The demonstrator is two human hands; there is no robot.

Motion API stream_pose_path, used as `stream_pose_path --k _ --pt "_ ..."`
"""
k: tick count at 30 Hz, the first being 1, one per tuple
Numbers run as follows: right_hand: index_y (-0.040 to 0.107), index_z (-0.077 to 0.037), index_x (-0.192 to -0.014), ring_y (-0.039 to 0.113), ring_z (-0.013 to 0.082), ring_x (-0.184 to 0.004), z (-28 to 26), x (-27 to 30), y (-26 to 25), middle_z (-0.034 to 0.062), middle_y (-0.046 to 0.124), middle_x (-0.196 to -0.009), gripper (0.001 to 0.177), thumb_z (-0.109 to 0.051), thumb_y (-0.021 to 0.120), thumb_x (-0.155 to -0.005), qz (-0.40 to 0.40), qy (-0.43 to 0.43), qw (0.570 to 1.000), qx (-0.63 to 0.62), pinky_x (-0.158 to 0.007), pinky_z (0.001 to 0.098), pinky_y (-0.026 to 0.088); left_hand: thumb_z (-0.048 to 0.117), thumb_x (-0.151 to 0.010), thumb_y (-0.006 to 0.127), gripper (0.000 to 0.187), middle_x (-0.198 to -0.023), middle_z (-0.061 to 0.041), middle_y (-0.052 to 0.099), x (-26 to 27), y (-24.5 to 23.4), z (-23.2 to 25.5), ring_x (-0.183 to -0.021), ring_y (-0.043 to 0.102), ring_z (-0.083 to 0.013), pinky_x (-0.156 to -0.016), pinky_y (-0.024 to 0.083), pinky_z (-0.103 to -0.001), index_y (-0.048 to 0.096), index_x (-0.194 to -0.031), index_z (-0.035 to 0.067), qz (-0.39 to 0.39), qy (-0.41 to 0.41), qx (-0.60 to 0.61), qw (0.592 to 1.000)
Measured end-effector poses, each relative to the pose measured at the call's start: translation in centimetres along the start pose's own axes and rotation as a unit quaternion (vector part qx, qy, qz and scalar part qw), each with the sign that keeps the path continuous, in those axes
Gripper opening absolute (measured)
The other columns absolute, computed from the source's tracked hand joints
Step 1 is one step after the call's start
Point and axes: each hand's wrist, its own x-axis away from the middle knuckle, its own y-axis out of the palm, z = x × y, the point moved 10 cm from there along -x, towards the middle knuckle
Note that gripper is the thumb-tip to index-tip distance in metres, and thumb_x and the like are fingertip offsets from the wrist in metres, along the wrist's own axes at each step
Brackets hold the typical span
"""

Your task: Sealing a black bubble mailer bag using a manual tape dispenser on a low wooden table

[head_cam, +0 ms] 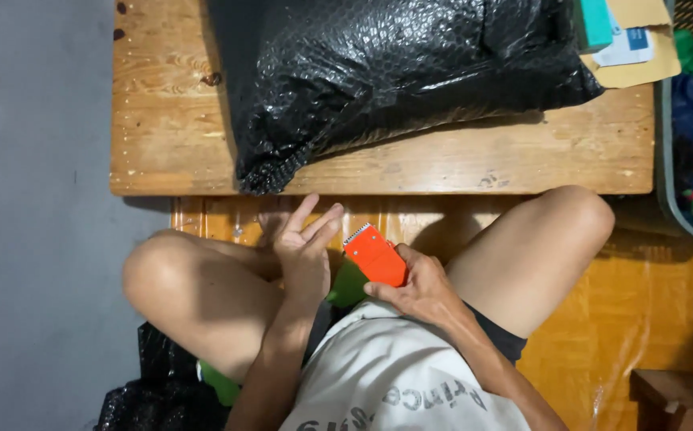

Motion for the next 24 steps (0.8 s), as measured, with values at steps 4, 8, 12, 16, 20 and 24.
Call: stream_pose_path --k 4,8,12,16,20,24 --pt "0.069 -0.005 -0.085 0.064 0.0275 -0.062 1.5 0.3 0.5 0.0166 0.064 -0.062 0.043 -0.027 0.097 -0.060 -0.009 -0.024 1.000 0.003 -0.055 0.0378 0.050 -0.002 -0.079 0.080 0.073 -0.110 -0.040 0.069 -0.2 -0.1 0.2 -0.111 0.070 -0.0380 -0.102 0.054 -0.046 0.048 -0.145 -0.010 0.019 -0.009 0.024 0.999" --pt "0.066 -0.004 -0.086 0.067 0.0329 -0.061 1.9 0.3 0.8 0.0205 0.065 -0.062 0.045 -0.031 0.095 -0.064 -0.008 -0.024 1.000 0.004 -0.055 0.0419 0.052 -0.004 -0.080 0.079 0.070 -0.103 -0.033 0.073 0.9 0.6 -0.1 -0.116 0.068 -0.0373 -0.106 0.051 -0.046 0.053 -0.145 -0.005 0.005 -0.010 -0.016 1.000" --pt "0.065 -0.002 -0.083 0.067 0.0322 -0.059 0.9 0.8 0.4 0.0203 0.065 -0.059 0.045 -0.031 0.094 -0.065 0.007 -0.012 1.000 -0.011 -0.053 0.0412 0.051 -0.002 -0.082 0.079 0.068 -0.097 -0.024 0.078 0.9 0.6 -0.2 -0.114 0.069 -0.0248 -0.110 0.047 -0.038 0.053 -0.145 -0.003 -0.021 0.053 -0.096 0.994" --pt "0.065 -0.004 -0.082 0.068 0.0312 -0.055 1.4 0.4 0.4 0.0181 0.064 -0.056 0.043 -0.031 0.094 -0.065 0.017 0.016 0.999 -0.034 -0.052 0.0402 0.051 0.000 -0.082 0.083 0.067 -0.095 -0.015 0.081 1.3 0.8 -2.8 -0.101 0.077 -0.0223 -0.100 0.055 -0.035 0.055 -0.142 -0.003 -0.082 0.212 -0.287 0.931" --pt "0.068 -0.004 -0.080 0.064 0.0256 -0.058 5.9 -1.9 2.2 0.0147 0.064 -0.059 0.031 -0.019 0.090 -0.065 0.029 0.009 0.996 -0.084 -0.054 0.0384 0.051 -0.002 -0.081 0.077 0.043 -0.123 -0.018 0.066 6.0 3.3 -2.3 -0.093 0.076 -0.0325 -0.079 0.066 -0.041 0.068 -0.123 -0.001 -0.158 0.466 -0.361 0.792" --pt "0.063 -0.016 -0.075 0.044 0.0027 -0.055 8.5 -5.1 0.9 -0.0076 0.054 -0.063 0.026 -0.026 0.085 -0.084 0.046 0.026 0.954 -0.294 -0.047 0.0213 0.029 -0.008 -0.099 0.065 0.028 -0.102 -0.028 0.070 15.9 13.7 6.9 -0.101 0.071 -0.0448 -0.094 0.061 -0.053 0.059 -0.127 -0.008 -0.400 0.509 -0.239 0.724"
